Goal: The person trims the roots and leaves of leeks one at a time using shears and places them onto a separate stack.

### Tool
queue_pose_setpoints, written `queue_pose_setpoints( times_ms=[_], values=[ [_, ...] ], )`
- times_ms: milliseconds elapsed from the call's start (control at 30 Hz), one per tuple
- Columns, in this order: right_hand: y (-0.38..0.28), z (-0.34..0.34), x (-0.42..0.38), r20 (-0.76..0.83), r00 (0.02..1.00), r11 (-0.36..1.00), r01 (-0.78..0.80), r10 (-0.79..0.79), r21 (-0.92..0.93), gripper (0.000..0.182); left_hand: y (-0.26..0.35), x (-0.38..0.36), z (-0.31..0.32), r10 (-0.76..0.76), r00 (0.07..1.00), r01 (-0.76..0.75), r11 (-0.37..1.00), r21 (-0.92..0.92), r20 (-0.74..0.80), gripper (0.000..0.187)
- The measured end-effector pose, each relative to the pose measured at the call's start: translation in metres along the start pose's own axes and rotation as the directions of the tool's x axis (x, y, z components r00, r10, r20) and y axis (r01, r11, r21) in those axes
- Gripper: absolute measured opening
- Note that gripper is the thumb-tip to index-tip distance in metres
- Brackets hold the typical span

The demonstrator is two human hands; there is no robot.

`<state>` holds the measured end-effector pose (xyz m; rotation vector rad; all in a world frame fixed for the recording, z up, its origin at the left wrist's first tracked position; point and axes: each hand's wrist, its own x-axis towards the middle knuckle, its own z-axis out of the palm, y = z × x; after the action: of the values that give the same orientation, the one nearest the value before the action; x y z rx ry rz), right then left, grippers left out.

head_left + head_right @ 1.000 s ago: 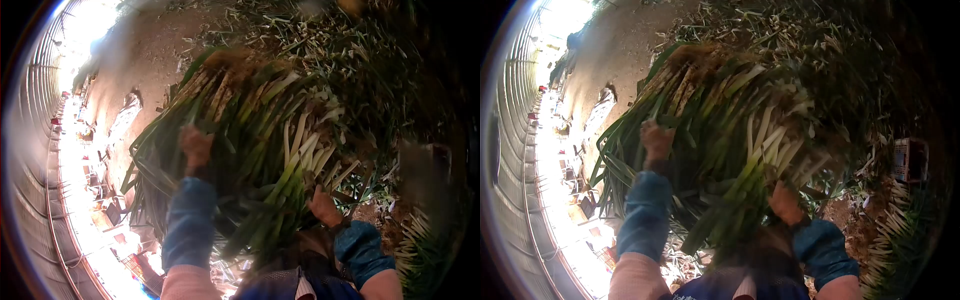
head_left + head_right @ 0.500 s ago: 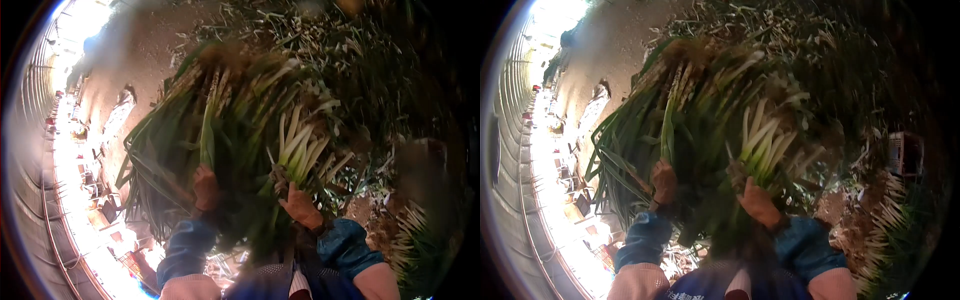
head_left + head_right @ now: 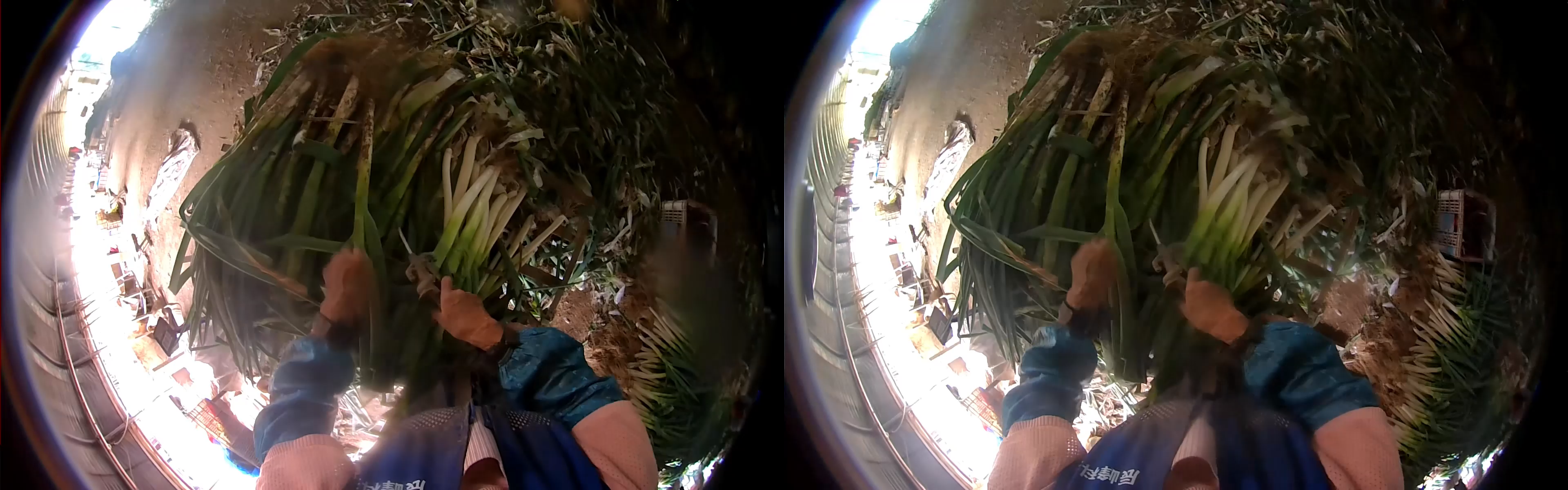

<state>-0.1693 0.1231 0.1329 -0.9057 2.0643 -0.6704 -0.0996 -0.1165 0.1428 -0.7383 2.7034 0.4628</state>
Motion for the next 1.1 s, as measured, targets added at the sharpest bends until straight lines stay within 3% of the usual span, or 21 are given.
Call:
queue_pose_setpoints(
  times_ms=[33,67,100,167,267,367,533,633,733,933,1033,1100],
  values=[
    [0.003,-0.001,0.0,0.015,1.0,1.0,-0.018,0.018,0.02,0.072,-0.012,0.015,0.006,0.038,0.959,-0.061,0.995,-0.073,-0.279,0.017],
    [0.003,-0.002,-0.003,-0.001,1.0,1.0,-0.009,0.009,0.007,0.072,0.011,0.031,-0.024,0.13,0.849,-0.135,0.99,0.028,-0.513,0.018],
    [0.001,-0.006,-0.007,-0.016,1.0,1.0,0.0,0.0,-0.008,0.072,-0.001,0.041,-0.013,0.037,0.932,-0.062,0.997,-0.056,-0.361,0.019],
    [0.002,-0.012,-0.01,-0.052,0.999,1.0,0.011,-0.013,-0.029,0.073,-0.025,0.058,0.01,-0.123,0.992,0.116,0.976,-0.184,-0.025,0.023],
    [0.002,-0.017,-0.018,-0.064,0.998,1.0,0.001,-0.002,-0.002,0.073,-0.029,0.062,0.014,-0.06,0.995,0.073,0.984,-0.164,0.08,0.029],
    [-0.017,-0.021,-0.026,0.0,1.0,0.999,-0.016,0.017,0.045,0.072,-0.015,0.049,0.012,-0.094,0.995,0.087,0.983,-0.164,-0.036,0.034],
    [-0.041,-0.028,-0.034,0.154,0.987,0.991,-0.072,0.053,0.117,0.07,0.019,0.037,0.003,-0.31,0.951,0.303,0.938,-0.169,-0.015,0.037],
    [-0.038,-0.018,-0.02,0.026,1.0,0.999,-0.004,0.003,0.052,0.066,0.024,0.03,0.006,-0.354,0.935,0.343,0.922,-0.177,-0.033,0.037],
    [-0.031,-0.014,-0.004,-0.039,0.999,0.994,0.03,-0.026,0.102,0.065,0.019,0.023,0.013,-0.354,0.935,0.339,0.912,-0.232,-0.022,0.037],
    [-0.041,-0.026,0.003,0.02,0.999,0.998,-0.027,0.026,0.061,0.065,0.027,-0.008,0.002,-0.339,0.938,0.346,0.896,-0.279,0.075,0.039],
    [-0.033,-0.03,0.034,-0.077,0.996,0.996,-0.032,0.038,0.078,0.047,0.024,-0.024,0.003,-0.364,0.922,0.388,0.878,-0.28,0.134,0.04],
    [-0.027,-0.03,0.04,-0.145,0.987,0.998,0.065,-0.066,-0.006,0.047,0.024,-0.034,0.006,-0.379,0.915,0.403,0.879,-0.256,0.14,0.04]
  ],
)
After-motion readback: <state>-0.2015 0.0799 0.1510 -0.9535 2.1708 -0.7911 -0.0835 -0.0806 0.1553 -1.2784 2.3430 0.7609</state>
